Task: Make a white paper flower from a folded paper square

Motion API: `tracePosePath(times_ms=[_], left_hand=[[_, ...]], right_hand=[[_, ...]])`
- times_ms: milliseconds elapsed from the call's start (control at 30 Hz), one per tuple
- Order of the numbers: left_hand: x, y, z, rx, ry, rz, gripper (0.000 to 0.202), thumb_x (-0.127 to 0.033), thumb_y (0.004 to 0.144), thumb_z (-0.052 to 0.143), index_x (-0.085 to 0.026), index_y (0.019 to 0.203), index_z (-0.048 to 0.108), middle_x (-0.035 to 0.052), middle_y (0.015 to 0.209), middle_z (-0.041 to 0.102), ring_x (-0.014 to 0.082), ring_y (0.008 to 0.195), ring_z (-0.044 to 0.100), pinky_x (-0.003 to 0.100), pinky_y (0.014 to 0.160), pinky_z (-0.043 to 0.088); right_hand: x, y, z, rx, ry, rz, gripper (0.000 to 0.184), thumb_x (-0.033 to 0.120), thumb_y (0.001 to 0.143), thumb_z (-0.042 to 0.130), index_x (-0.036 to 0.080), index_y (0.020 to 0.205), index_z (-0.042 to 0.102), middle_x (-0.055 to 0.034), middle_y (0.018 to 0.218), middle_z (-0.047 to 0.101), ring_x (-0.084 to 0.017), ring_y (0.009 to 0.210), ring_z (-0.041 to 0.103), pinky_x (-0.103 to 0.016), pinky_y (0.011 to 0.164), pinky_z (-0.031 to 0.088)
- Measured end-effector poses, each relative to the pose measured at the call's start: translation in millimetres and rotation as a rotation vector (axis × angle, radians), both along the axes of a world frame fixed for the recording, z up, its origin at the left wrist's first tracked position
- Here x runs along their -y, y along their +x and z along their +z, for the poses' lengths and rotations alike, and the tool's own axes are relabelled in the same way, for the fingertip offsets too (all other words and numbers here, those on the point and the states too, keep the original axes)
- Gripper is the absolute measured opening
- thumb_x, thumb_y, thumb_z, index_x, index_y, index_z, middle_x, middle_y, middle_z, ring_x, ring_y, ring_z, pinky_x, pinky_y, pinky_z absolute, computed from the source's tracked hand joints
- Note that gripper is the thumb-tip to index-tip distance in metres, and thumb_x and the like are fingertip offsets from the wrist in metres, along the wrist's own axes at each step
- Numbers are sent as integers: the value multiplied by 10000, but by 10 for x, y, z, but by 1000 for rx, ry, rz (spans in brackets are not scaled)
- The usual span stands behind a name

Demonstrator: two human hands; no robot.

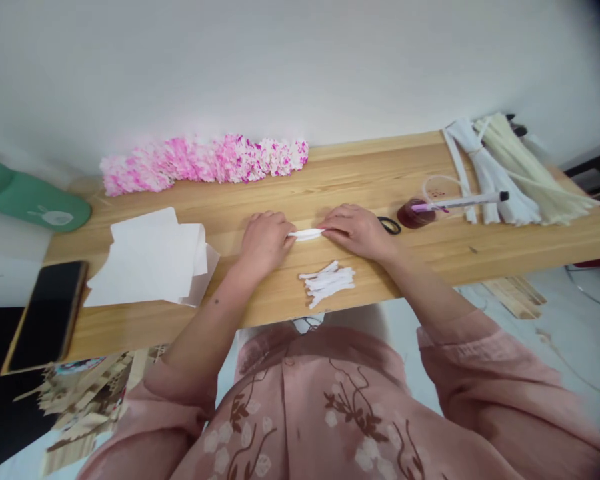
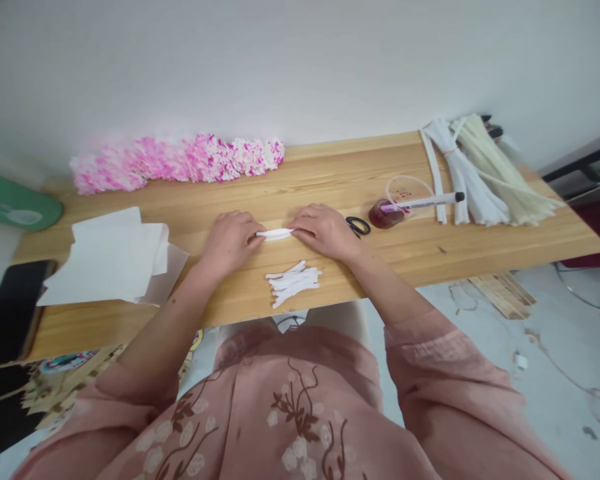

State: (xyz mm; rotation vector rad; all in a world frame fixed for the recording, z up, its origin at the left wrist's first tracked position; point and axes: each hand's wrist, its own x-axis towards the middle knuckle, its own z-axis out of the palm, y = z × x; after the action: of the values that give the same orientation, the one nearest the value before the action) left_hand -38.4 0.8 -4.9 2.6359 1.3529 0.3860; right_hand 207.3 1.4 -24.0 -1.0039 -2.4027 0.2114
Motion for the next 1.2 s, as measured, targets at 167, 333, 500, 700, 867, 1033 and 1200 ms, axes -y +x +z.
tracePosePath(times_ms=[167, 333, 500, 700, 867, 1033, 1200], left_hand=[[-1, 31, 2, -13, -24, 9, 173, -232, 881, 569, -205, 922, 735, 72, 920, 689, 258, 924, 585, 398, 803, 411], [-3, 20, -25, 12, -35, 11, 184, -218, 875, 553, -202, 921, 731, 76, 934, 693, 267, 932, 589, 414, 820, 436], [-28, -25, -95, 270, -136, 57, 253, -251, 855, 583, -196, 1071, 704, 96, 1087, 675, 267, 1050, 588, 439, 958, 450], [-66, 74, -191, 1145, -513, 247, 514, -515, 1008, 238, -350, 1495, 252, 57, 1475, 461, 190, 1348, 479, 400, 1123, 385], [-105, 205, -223, 1015, -552, 312, 519, -400, 1026, -11, -340, 1539, 42, 101, 1534, 398, 172, 1377, 464, 432, 1083, 428], [-84, 107, -154, 646, -206, 196, 491, -375, 1032, 225, -275, 1511, 263, 132, 1462, 493, 211, 1349, 486, 457, 1067, 426], [-32, 65, -18, 94, 44, -77, 386, -396, 893, 588, -180, 1208, 643, 135, 1331, 607, 282, 1257, 513, 474, 1109, 339]], right_hand=[[13, -1, 22, 56, 6, -12, 243, 298, 960, 514, 194, 1000, 731, -85, 977, 728, -220, 901, 639, -370, 796, 471], [24, -5, 6, 66, 17, -23, 251, 303, 964, 507, 194, 993, 731, -86, 970, 725, -224, 896, 633, -377, 800, 464], [45, -19, -1, 71, 35, -32, 252, 297, 965, 502, 193, 996, 729, -87, 985, 722, -231, 914, 628, -382, 814, 457], [37, -17, -34, 73, 45, -29, 243, 284, 958, 508, 193, 1023, 724, -85, 1010, 719, -238, 941, 622, -376, 812, 451], [38, -17, -59, 78, 37, -38, 235, 274, 947, 518, 199, 1054, 714, -91, 1058, 717, -245, 970, 615, -384, 827, 434], [58, -38, -51, 105, 49, -47, 213, 264, 937, 526, 210, 1028, 711, -85, 1048, 714, -253, 961, 599, -381, 791, 407], [75, -54, -25, 116, 59, -48, 203, 247, 935, 525, 202, 1011, 708, -83, 1020, 716, -252, 937, 591, -376, 765, 388]])
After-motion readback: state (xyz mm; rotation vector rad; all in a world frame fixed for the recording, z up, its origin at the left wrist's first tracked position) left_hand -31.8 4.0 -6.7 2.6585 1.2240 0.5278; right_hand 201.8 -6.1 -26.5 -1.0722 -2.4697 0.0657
